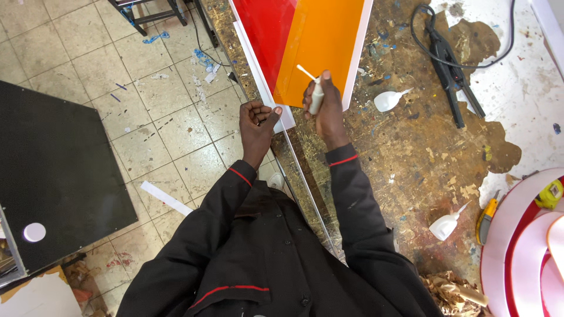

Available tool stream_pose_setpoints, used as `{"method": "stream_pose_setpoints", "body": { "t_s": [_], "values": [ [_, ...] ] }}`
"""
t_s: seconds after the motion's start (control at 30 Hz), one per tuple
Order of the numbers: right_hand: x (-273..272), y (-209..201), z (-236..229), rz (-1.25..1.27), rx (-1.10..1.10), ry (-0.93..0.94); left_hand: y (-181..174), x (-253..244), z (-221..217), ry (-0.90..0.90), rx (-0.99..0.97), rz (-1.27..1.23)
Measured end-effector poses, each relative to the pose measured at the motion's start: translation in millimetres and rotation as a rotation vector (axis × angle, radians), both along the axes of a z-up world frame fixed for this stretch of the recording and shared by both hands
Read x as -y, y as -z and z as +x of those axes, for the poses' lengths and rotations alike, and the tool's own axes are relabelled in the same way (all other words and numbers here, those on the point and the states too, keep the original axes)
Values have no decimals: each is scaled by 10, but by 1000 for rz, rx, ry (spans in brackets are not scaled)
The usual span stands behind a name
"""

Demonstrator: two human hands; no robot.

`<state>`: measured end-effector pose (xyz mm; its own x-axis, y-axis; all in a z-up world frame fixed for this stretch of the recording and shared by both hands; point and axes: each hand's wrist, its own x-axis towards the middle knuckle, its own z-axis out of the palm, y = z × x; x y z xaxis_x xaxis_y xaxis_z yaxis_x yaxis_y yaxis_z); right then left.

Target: The person applies glue to white plastic strips and attaches them to the edges of a large red and orange letter-shaped sign. They use a hot glue gun to secure the strips along the perimeter, pressing them into place by hand.

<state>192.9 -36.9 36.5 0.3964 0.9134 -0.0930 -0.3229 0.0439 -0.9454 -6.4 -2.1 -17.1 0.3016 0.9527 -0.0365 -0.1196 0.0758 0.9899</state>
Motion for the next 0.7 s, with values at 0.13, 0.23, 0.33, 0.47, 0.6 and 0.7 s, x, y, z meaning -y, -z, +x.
{"method": "stream_pose_setpoints", "body": {
  "t_s": [0.13,0.23,0.33,0.47,0.6,0.7],
  "values": [
    [313,-216,163,-12,33,23,-44,13,-15,11,-4,7],
    [637,-549,228,-43,116,96,-19,-22,-48,50,0,19],
    [994,-450,505,-83,437,70,-35,-139,-99,81,44,-40],
    [1515,-477,716,-179,929,-2,-70,-548,-238,192,16,-52],
    [1912,-62,999,-221,1361,91,-336,-988,-418,194,-220,268],
    [2023,-48,977,-322,1516,170,-660,-1256,-378,339,-195,744]
  ]
}}
